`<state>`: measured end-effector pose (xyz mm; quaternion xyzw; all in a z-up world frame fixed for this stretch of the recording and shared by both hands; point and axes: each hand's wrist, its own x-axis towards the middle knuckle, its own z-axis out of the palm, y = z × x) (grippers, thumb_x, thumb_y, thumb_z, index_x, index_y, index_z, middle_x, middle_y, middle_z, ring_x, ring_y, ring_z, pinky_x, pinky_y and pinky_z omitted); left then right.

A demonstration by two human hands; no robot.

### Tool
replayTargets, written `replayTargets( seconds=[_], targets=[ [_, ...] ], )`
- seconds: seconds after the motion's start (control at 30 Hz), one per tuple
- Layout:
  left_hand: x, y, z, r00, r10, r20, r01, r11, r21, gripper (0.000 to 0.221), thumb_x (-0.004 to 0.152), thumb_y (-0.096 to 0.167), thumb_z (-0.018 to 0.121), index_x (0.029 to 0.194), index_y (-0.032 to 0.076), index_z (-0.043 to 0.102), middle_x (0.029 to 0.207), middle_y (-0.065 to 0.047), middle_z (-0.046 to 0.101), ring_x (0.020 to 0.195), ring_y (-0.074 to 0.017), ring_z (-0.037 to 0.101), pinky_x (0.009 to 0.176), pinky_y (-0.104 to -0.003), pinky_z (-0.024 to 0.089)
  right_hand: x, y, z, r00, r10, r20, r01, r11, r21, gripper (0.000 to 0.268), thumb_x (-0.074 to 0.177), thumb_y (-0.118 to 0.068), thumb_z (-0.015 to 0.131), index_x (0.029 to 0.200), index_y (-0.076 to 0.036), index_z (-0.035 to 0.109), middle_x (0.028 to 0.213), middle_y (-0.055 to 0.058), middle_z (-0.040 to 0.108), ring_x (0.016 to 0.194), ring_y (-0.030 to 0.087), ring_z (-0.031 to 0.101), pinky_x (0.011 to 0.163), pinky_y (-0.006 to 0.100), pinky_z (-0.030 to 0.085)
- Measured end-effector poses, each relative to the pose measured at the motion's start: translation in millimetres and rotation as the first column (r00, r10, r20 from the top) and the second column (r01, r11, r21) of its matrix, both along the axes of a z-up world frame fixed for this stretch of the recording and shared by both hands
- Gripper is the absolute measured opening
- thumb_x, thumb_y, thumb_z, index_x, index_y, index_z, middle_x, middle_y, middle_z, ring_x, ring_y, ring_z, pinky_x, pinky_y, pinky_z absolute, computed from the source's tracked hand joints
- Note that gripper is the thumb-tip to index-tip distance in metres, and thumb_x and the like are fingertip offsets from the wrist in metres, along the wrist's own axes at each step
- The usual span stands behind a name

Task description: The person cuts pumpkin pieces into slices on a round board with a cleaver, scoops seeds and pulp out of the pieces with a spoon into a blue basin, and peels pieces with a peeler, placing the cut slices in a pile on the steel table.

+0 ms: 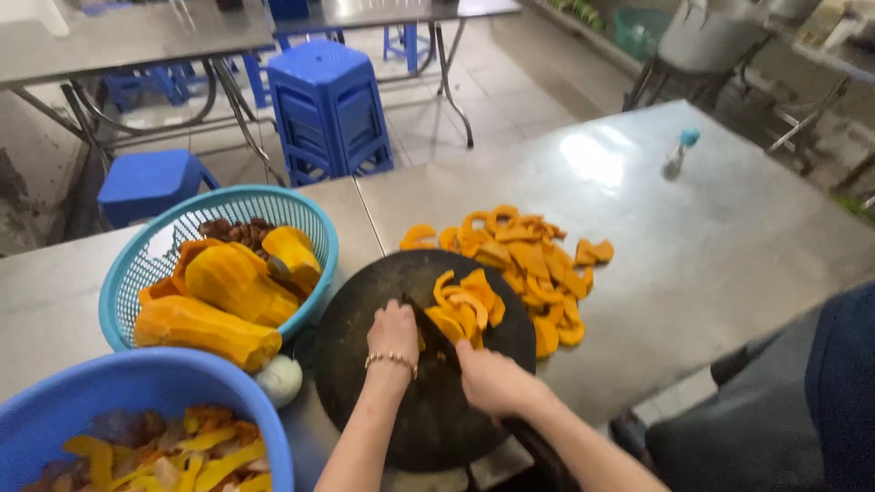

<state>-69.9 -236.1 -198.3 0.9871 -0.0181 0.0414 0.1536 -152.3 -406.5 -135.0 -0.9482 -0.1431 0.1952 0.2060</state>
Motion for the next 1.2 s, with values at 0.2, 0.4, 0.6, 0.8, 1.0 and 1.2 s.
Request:
replayTargets(
  seconds=[0.2,0.4,0.6,0.8,1.0,1.2],
  targets=[
    [-10.3,2.5,-7.2,0.999,0.007,0.051,-0.005,0.999,-0.036,0.017,0.091,0.005,0.055,0.098,0.004,0.071,0.118,-0.014,0.063,0.109,-0.0344,0.063,0.082,-0.044,0.060,7.2,11.2,-52.4,0.999,0.028,0.031,-0.027,0.999,-0.031,0.032,0.087,-0.006,0.049,0.117,0.003,0.045,0.091,0.030,0.070,0.091,0.050,0.069,0.078,0.057,0.055],
    [-1.6,5.1,9.6,0.998,0.030,-0.046,-0.032,0.999,-0.043,0.014,0.090,0.002,0.059,0.100,0.001,0.069,0.118,-0.015,0.061,0.110,-0.0352,0.062,0.086,-0.043,0.059,12.5,9.4,-24.2,0.996,0.043,0.075,-0.038,0.997,-0.072,0.036,0.087,-0.009,0.052,0.120,0.002,0.044,0.091,0.030,0.069,0.090,0.049,0.069,0.080,0.057,0.055],
    [-8.0,10.0,-5.7,0.999,-0.002,0.036,0.003,0.999,-0.033,0.017,0.090,0.001,0.059,0.104,0.000,0.068,0.120,-0.016,0.061,0.109,-0.0351,0.064,0.086,-0.042,0.060,7.7,4.8,-41.6,0.996,0.067,0.066,-0.066,0.998,-0.017,0.039,0.087,-0.008,0.053,0.122,0.004,0.043,0.091,0.029,0.070,0.090,0.049,0.069,0.079,0.056,0.056],
    [-4.7,10.7,-23.3,0.999,0.033,-0.028,-0.034,0.998,-0.058,0.016,0.094,0.003,0.056,0.104,0.002,0.068,0.119,-0.018,0.062,0.107,-0.0366,0.066,0.085,-0.045,0.060,-1.9,17.4,-54.8,0.996,0.069,0.047,-0.067,0.997,-0.042,0.039,0.087,-0.008,0.053,0.122,0.004,0.044,0.093,0.029,0.070,0.093,0.049,0.068,0.081,0.057,0.055],
    [4.6,13.1,-14.3,0.999,0.041,0.011,-0.040,0.998,-0.054,0.016,0.093,0.003,0.055,0.103,0.000,0.068,0.115,-0.020,0.064,0.104,-0.0377,0.068,0.084,-0.046,0.060,3.1,8.4,-23.4,0.994,0.084,0.066,-0.080,0.995,-0.054,0.044,0.089,-0.009,0.051,0.129,0.007,0.041,0.096,0.030,0.070,0.094,0.049,0.068,0.083,0.056,0.054],
    [-3.5,29.7,-16.5,0.999,0.027,0.023,-0.025,0.997,-0.070,0.014,0.093,0.003,0.058,0.102,0.003,0.069,0.114,-0.021,0.065,0.105,-0.0390,0.067,0.087,-0.047,0.059,16.4,14.7,-60.2,0.998,0.057,-0.027,-0.054,0.993,0.103,0.050,0.085,-0.008,0.056,0.130,0.007,0.038,0.090,0.029,0.069,0.081,0.046,0.069,0.069,0.052,0.055]
  ],
)
